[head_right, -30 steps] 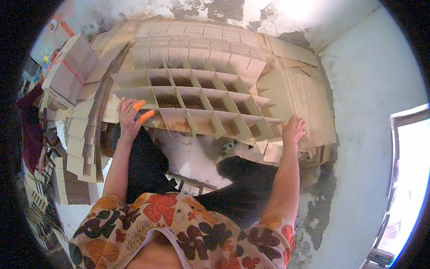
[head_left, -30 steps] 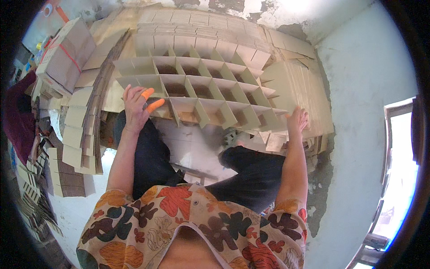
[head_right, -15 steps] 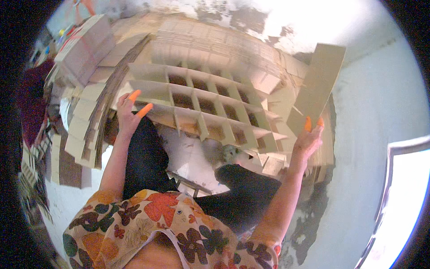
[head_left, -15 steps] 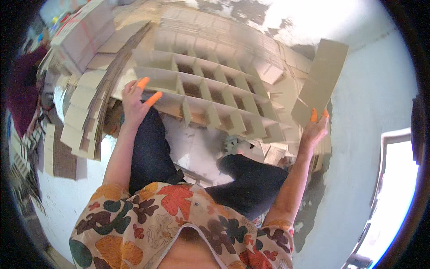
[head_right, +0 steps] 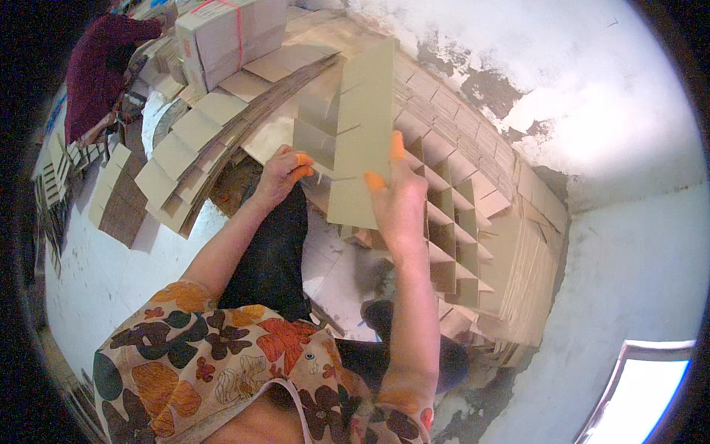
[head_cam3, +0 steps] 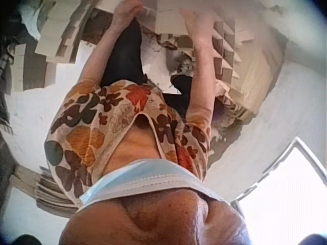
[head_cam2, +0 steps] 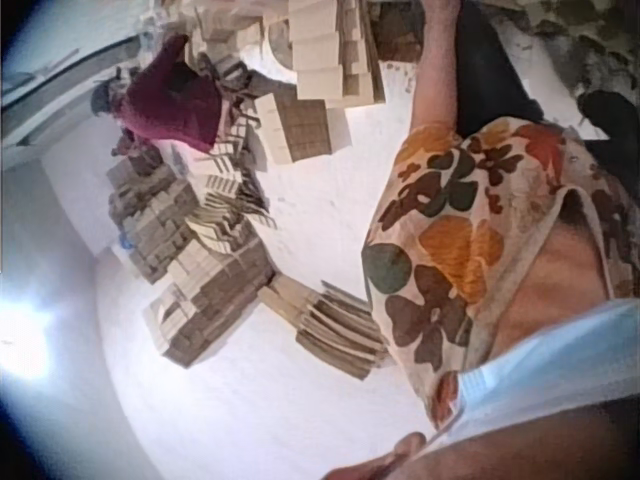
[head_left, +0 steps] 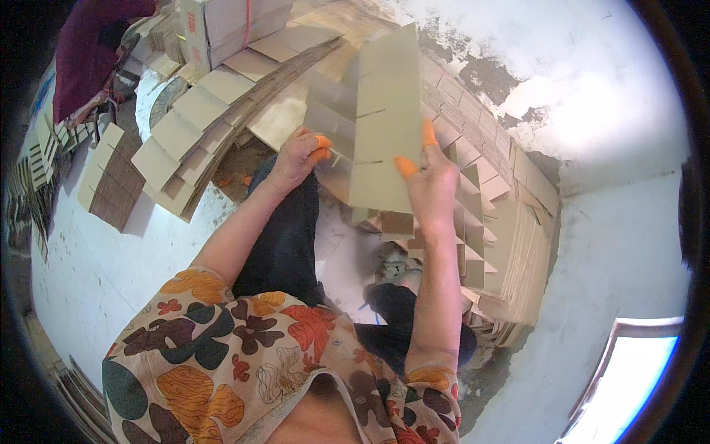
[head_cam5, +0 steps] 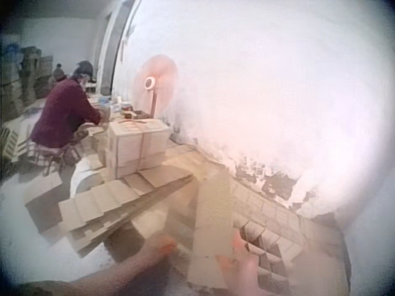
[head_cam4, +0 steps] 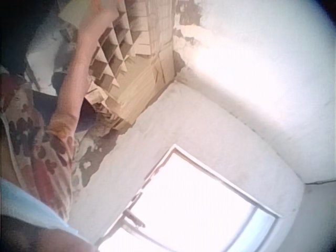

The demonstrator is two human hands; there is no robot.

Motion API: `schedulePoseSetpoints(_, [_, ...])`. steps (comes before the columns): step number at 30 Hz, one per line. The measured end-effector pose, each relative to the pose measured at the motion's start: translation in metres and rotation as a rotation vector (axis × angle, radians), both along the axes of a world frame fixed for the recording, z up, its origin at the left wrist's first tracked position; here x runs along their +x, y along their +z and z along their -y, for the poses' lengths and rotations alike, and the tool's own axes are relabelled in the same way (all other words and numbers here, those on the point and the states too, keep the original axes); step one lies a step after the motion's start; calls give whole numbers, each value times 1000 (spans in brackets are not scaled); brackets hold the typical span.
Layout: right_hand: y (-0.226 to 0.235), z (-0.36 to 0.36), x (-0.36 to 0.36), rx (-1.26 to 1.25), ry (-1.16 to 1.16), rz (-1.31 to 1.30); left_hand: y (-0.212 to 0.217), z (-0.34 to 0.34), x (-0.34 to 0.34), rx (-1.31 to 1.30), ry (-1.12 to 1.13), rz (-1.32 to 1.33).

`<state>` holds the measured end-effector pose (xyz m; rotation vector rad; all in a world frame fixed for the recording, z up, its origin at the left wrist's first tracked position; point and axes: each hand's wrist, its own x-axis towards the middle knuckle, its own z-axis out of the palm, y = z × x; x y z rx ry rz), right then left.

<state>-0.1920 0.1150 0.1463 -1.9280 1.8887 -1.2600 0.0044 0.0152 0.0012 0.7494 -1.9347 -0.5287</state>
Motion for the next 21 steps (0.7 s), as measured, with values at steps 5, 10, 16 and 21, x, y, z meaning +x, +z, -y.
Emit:
schedulePoseSetpoints(5, [-3, 18, 22, 122, -16, -87, -2, 2, 1, -37, -8, 7])
schedulePoseSetpoints(10, [-6, 34, 10, 125, 40, -91, -5, 5, -1, -32, -16, 3])
schedulePoseSetpoints(16, [-14, 38, 21, 204, 17, -108, -5, 4, -2, -15, -9, 40])
schedulePoseSetpoints(21, [-13, 41, 23, 123, 36, -122, -2, 2, -2, -20, 26, 49])
